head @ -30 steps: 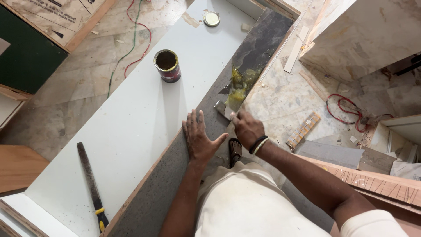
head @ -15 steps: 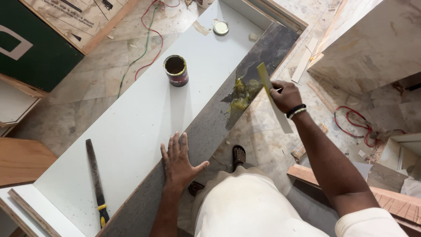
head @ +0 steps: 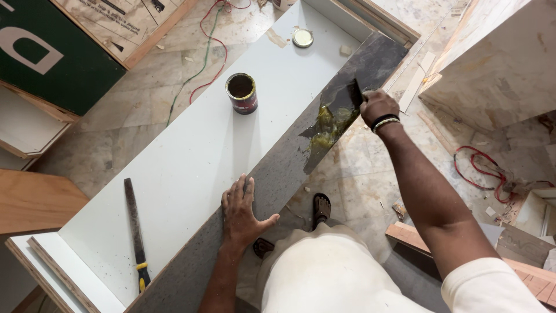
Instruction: The person pours a yellow viscous substance from a can onto a long wooden plank and spreads it evenly using a putty knife. They then move to a second plank and repeat the process, ensuring full coverage along the length of the wood.
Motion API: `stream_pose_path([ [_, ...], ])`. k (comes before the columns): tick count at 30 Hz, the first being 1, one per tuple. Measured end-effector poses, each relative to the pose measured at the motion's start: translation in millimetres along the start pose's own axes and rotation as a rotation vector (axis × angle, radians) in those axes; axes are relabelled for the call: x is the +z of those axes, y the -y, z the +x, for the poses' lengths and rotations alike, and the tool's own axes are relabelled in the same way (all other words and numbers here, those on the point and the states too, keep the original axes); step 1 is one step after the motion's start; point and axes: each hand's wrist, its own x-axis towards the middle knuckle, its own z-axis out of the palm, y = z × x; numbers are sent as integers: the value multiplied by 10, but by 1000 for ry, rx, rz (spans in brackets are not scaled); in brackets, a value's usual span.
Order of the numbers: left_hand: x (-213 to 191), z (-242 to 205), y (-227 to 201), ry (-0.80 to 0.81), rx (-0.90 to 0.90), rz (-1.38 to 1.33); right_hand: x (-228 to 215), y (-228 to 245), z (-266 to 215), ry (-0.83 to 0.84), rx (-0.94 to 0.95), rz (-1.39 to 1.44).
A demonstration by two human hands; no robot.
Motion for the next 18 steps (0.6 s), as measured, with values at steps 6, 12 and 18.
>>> stream_pose_path([
  [6, -48, 5, -44, 30, -28, -1, 294, 340, -62, 80, -100, -68],
  [12, -74, 9, -55, 58, -40, 18, 425, 855, -114, 69, -193, -136],
  [18, -99, 10, -56, 80, -51, 29, 333, 1096, -446, -125, -201, 170],
])
